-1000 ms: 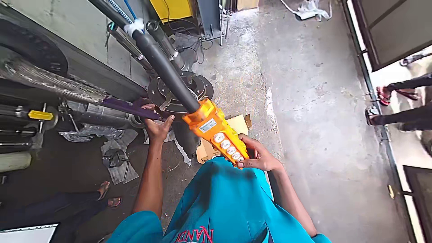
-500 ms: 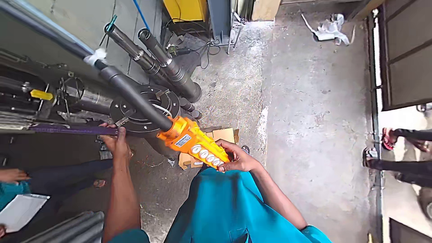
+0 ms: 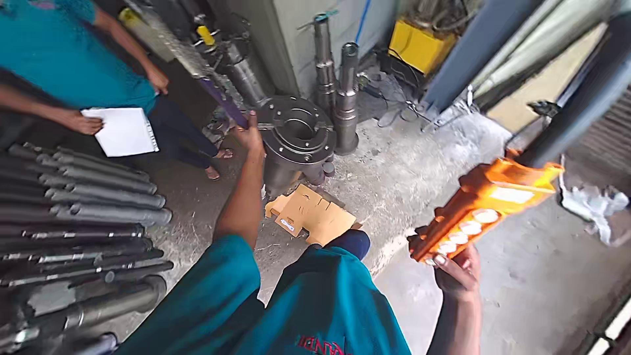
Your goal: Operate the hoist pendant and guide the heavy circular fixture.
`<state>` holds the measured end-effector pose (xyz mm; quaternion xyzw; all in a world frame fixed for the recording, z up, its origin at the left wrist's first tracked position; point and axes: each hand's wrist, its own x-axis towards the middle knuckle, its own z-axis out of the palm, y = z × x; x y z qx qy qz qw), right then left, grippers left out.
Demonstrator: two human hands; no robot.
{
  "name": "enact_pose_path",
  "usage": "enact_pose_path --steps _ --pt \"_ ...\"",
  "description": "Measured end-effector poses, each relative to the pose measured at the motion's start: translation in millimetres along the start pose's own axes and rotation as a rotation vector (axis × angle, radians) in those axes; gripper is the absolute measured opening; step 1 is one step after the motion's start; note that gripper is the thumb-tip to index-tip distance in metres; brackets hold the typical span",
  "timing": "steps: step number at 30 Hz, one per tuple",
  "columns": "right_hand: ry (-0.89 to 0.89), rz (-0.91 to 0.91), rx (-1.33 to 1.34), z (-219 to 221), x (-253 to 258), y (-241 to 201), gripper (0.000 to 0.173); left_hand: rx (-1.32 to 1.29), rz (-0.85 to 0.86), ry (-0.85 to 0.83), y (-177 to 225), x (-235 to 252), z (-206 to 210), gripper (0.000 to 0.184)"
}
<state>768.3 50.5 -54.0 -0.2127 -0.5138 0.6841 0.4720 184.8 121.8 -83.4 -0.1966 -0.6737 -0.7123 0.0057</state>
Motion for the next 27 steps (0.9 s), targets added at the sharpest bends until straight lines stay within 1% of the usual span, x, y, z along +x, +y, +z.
enact_pose_path --steps 2,7,10,11,13,15,17,19,21,23,25,27 --pt "-0.021 0.020 -0.002 -13.5 8.3 -0.3 0.078 0.040 -0.039 0.078 4.5 -7.0 6.1 0.027" --pt "-0.084 0.097 -0.029 -42.1 43.7 1.7 0.076 0.077 -0.079 0.070 14.9 -28.0 9.3 0.029" --pt "-0.182 0.142 -0.057 -62.2 81.9 8.7 0.075 0.038 -0.097 0.065 20.5 -31.4 4.3 0.034" --pt "-0.224 0.149 -0.050 -68.7 94.4 12.3 0.075 0.004 -0.102 0.070 20.0 -33.5 3.3 0.033" --pt "-0.269 0.155 -0.067 -82.3 124.9 12.4 0.073 -0.034 -0.126 0.039 25.3 -43.8 2.2 0.038" --pt "-0.267 0.152 -0.137 -89.4 149.0 9.5 0.073 -0.068 -0.170 0.038 31.6 -49.9 -1.2 0.037" --pt "-0.302 0.136 -0.125 -96.8 172.4 9.7 0.074 -0.071 -0.237 0.066 37.9 -49.9 0.4 0.034" --pt "-0.340 0.122 -0.126 -106.7 202.5 6.0 0.073 -0.051 -0.265 0.112 39.3 -43.9 4.3 0.034" --pt "-0.337 0.127 -0.124 -115.1 217.5 3.0 0.070 -0.005 -0.279 0.154 40.8 -48.1 2.0 0.034" --pt "-0.335 0.128 -0.124 -122.5 233.3 0.7 0.069 0.022 -0.312 0.169 48.7 -54.6 8.4 0.033" --pt "-0.344 0.130 -0.115 -129.3 246.2 1.3 0.068 0.016 -0.331 0.176 48.9 -61.4 9.7 0.036" --pt "-0.345 0.123 -0.113 -134.8 255.7 4.1 0.068 0.033 -0.342 0.184 47.5 -69.6 9.5 0.045"
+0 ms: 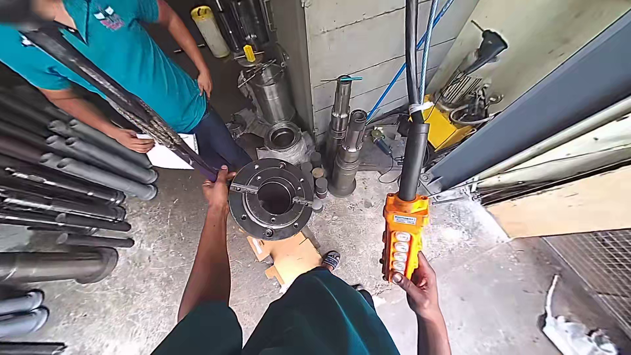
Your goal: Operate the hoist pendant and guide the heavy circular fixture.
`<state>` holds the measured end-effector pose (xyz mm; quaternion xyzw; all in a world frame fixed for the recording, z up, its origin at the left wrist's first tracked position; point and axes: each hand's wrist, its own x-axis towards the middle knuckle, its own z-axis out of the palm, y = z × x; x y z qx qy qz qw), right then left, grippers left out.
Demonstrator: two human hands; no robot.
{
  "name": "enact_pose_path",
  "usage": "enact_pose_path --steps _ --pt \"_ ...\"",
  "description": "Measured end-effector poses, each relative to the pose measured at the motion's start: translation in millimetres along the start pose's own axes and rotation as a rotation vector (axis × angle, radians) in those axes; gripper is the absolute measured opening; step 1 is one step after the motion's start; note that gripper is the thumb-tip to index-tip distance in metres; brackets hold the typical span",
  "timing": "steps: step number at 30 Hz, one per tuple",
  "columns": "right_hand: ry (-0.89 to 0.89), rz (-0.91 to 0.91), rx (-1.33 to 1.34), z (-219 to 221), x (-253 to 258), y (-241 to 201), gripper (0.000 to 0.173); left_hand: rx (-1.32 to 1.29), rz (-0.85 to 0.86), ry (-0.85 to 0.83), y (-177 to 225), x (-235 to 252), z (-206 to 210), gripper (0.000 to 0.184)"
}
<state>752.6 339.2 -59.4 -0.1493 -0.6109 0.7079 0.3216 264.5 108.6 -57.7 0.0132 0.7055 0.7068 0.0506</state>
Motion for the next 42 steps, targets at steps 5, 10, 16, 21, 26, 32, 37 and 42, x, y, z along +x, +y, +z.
enact_pose_path --steps 5,10,16,21,26,32,37,42 --pt "0.037 -0.013 -0.056 -14.7 11.4 2.4 0.065 0.129 0.040 0.053 6.2 -9.6 4.0 0.040" --pt "0.083 -0.029 -0.063 -28.9 15.0 -0.7 0.059 0.071 0.086 0.049 10.6 -9.8 14.8 0.034" --pt "0.133 -0.068 -0.058 -38.1 17.9 2.4 0.057 0.033 0.022 0.071 11.2 -14.3 21.9 0.033" --pt "0.197 -0.095 -0.112 -42.5 25.9 0.7 0.060 -0.001 -0.011 0.066 9.3 -14.9 24.4 0.026" --pt "0.243 -0.093 -0.139 -47.8 28.3 1.0 0.060 0.016 0.005 0.016 6.6 -18.6 23.3 0.029" --pt "0.233 -0.086 -0.117 -55.1 32.7 3.3 0.056 -0.015 0.028 0.037 2.4 -17.7 27.2 0.020" --pt "0.231 -0.043 -0.142 -58.3 31.0 4.0 0.057 0.008 0.060 0.011 5.2 -25.9 28.8 0.022" --pt "0.207 -0.042 -0.171 -62.2 28.1 1.7 0.058 0.044 0.068 0.022 4.3 -29.7 35.2 0.024"
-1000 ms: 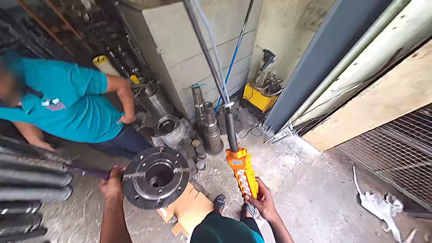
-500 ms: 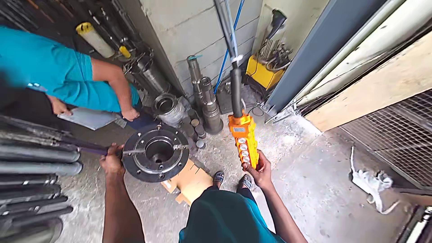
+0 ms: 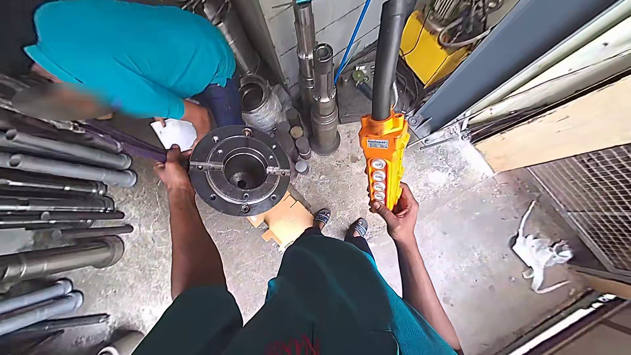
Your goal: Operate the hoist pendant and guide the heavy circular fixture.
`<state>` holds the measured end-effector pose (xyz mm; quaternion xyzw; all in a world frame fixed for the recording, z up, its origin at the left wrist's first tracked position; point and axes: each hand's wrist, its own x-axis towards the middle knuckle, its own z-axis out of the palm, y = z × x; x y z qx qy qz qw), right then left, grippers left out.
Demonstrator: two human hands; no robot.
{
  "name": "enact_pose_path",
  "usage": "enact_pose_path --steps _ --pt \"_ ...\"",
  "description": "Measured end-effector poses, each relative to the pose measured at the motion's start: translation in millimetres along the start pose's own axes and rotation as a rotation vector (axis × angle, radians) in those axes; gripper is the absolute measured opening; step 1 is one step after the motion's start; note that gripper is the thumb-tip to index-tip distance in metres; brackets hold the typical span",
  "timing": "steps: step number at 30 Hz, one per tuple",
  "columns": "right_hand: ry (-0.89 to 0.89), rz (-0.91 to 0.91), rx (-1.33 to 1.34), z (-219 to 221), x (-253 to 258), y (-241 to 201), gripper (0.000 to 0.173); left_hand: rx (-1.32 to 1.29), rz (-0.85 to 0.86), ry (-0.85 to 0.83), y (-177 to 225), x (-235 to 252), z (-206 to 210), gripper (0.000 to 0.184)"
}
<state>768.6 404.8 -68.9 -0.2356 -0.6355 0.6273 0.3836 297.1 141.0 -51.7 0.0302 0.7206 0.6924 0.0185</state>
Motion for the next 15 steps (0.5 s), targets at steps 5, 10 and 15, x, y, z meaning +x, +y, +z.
enact_pose_path --steps 5,10,15 --pt "-0.001 -0.008 0.000 -1.8 -3.8 0.6 0.058 0.032 0.029 0.021 1.1 -3.0 -1.0 0.024" --pt "0.004 -0.034 0.025 -8.4 -4.6 -2.6 0.056 0.052 0.033 0.022 7.5 -4.0 -0.8 0.020" --pt "0.019 -0.045 -0.036 -16.7 -5.9 -7.1 0.056 0.031 0.008 0.011 3.9 -4.8 -2.2 0.014"
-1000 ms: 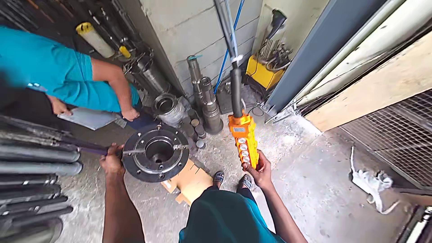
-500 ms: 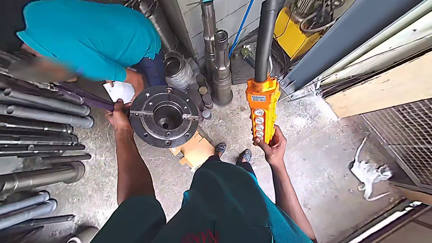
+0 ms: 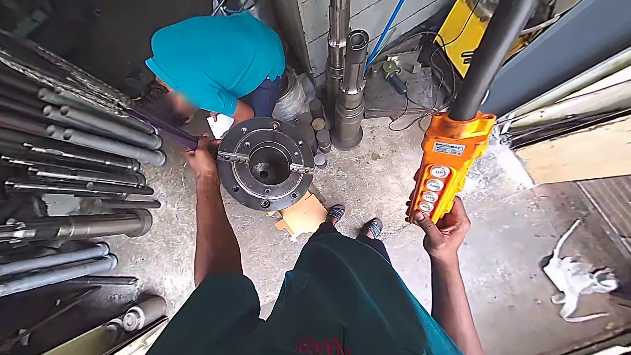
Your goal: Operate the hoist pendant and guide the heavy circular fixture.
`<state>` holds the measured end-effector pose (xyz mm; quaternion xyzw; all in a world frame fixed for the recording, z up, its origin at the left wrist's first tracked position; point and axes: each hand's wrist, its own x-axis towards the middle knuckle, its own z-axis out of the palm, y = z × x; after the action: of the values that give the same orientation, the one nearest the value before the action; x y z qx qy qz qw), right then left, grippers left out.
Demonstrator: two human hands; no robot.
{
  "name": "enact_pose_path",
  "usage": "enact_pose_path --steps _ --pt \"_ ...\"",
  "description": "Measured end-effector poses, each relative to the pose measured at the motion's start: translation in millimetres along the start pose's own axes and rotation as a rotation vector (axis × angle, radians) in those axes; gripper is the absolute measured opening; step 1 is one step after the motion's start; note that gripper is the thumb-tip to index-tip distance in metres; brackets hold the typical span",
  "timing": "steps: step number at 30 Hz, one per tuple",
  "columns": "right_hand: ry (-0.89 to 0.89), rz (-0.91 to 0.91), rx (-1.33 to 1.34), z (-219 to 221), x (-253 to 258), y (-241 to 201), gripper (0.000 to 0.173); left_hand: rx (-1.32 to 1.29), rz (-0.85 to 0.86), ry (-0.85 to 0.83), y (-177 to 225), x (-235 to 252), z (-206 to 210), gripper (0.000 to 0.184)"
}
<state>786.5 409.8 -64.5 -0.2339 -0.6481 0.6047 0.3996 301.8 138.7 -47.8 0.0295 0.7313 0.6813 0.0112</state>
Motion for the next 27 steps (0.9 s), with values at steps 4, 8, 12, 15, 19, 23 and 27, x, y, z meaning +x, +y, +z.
enact_pose_path --steps 4,8,12,15,19,23,27 --pt "0.016 -0.026 -0.050 -1.6 -0.5 -0.6 0.054 -0.021 0.000 -0.001 4.4 -9.5 3.8 0.009" --pt "0.027 -0.021 -0.043 -4.2 2.1 -1.9 0.056 -0.014 -0.005 -0.024 3.9 -13.6 6.9 0.007" --pt "0.020 0.007 -0.078 -8.0 11.6 1.4 0.061 -0.060 0.019 -0.038 2.6 -13.8 6.9 0.009" --pt "-0.010 0.070 -0.131 -11.5 17.1 -1.1 0.068 -0.059 0.008 -0.025 4.6 -15.2 9.0 0.009" --pt "-0.130 0.111 -0.423 -9.4 32.7 -12.8 0.078 -0.032 -0.017 -0.008 6.1 -17.5 13.5 0.007" --pt "-0.242 0.029 -0.661 7.6 48.3 -17.2 0.070 -0.035 -0.025 0.012 6.1 -18.0 19.0 0.007" --pt "-0.264 -0.022 -0.607 23.0 52.6 -19.4 0.064 -0.043 -0.070 0.053 9.7 -23.0 26.6 0.008"
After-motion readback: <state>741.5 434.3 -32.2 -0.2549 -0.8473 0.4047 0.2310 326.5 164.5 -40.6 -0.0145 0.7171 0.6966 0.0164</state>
